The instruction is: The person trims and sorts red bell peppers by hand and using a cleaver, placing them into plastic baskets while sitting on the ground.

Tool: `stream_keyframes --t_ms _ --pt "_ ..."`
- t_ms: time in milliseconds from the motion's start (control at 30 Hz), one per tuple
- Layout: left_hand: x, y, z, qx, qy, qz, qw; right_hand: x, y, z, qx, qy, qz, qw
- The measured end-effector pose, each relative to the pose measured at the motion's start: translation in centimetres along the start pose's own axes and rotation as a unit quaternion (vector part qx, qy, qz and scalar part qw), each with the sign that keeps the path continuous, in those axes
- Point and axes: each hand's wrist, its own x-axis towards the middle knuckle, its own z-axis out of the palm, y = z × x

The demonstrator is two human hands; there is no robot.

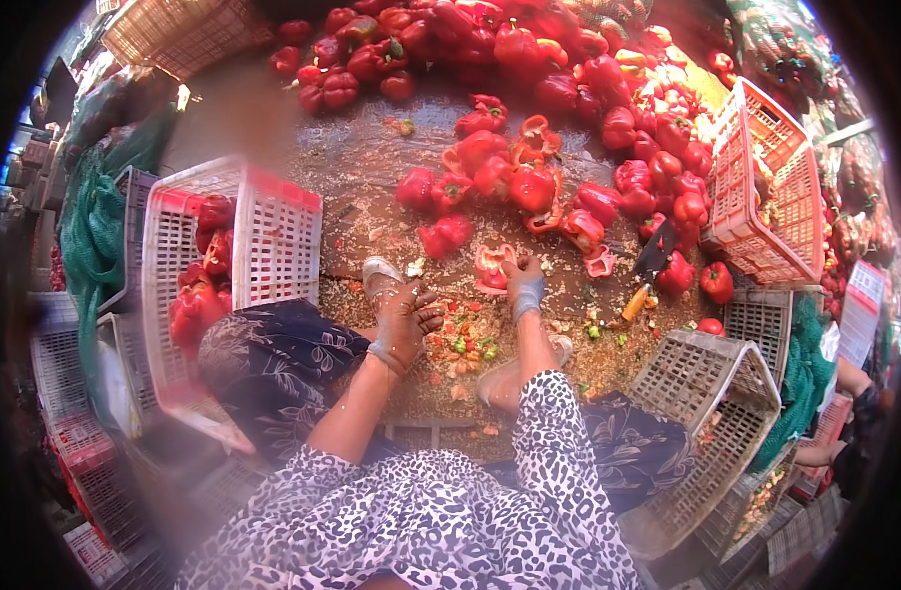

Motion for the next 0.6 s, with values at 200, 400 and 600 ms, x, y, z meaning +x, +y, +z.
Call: stream_keyframes --t_ms 200,400,600 --pt "1.1 -0.6 -2.5 0.012 0.034 0.023 0.999 -8.3 -20.5 5.9 0.38 0.078 -0.149 0.91" --pt "2.5 -2.3 -2.2 -0.048 -0.051 0.031 0.997 -17.7 -35.3 14.5 0.272 -0.202 -0.329 0.882" --pt "1.4 -0.1 -1.7 -0.058 0.033 0.028 0.997 -12.1 -25.0 13.0 -0.087 -0.101 -0.377 0.917"
